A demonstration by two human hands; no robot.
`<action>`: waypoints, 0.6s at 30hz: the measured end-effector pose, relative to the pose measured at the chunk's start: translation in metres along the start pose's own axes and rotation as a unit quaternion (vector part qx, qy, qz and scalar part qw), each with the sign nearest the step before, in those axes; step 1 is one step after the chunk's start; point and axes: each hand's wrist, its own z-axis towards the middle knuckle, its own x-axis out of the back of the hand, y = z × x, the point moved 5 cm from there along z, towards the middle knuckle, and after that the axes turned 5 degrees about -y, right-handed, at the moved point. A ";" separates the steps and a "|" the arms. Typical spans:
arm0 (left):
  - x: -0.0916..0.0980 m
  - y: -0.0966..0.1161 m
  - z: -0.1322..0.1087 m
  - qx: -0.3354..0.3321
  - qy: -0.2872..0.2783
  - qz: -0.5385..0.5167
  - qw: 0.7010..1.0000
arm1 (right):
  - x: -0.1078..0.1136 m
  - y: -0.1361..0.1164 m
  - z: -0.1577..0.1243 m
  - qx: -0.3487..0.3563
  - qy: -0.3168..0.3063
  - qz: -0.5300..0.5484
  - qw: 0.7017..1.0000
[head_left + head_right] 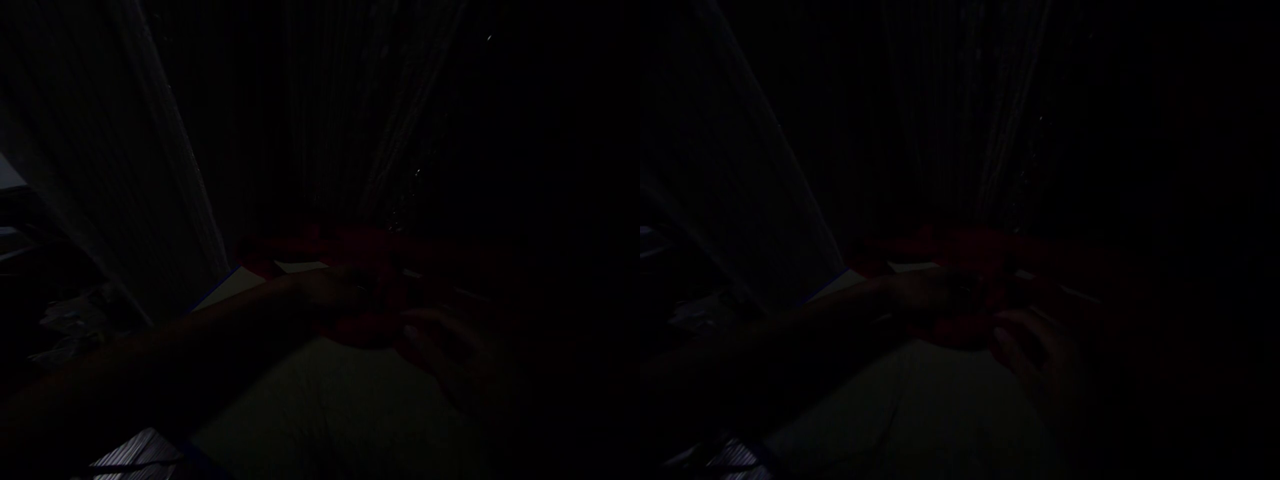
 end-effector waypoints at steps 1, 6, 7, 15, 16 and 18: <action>0.005 -0.002 -0.001 0.022 0.012 0.060 0.998 | 0.003 -0.003 0.002 0.024 0.010 -0.021 0.999; 0.017 0.005 -0.016 0.079 0.014 0.225 0.971 | 0.018 -0.021 0.005 0.053 0.054 -0.025 0.997; 0.018 0.008 -0.019 0.085 0.013 0.230 0.969 | 0.019 -0.022 0.005 0.030 0.049 0.001 0.998; 0.010 0.014 -0.013 0.005 -0.019 0.142 0.990 | 0.010 -0.018 0.000 0.004 0.015 0.034 0.999; 0.011 0.014 -0.011 -0.002 -0.001 0.137 0.991 | 0.006 -0.013 -0.001 -0.013 0.008 0.034 0.999; 0.014 0.013 -0.010 -0.013 0.035 0.133 0.990 | 0.000 -0.005 -0.003 -0.031 0.002 0.032 0.999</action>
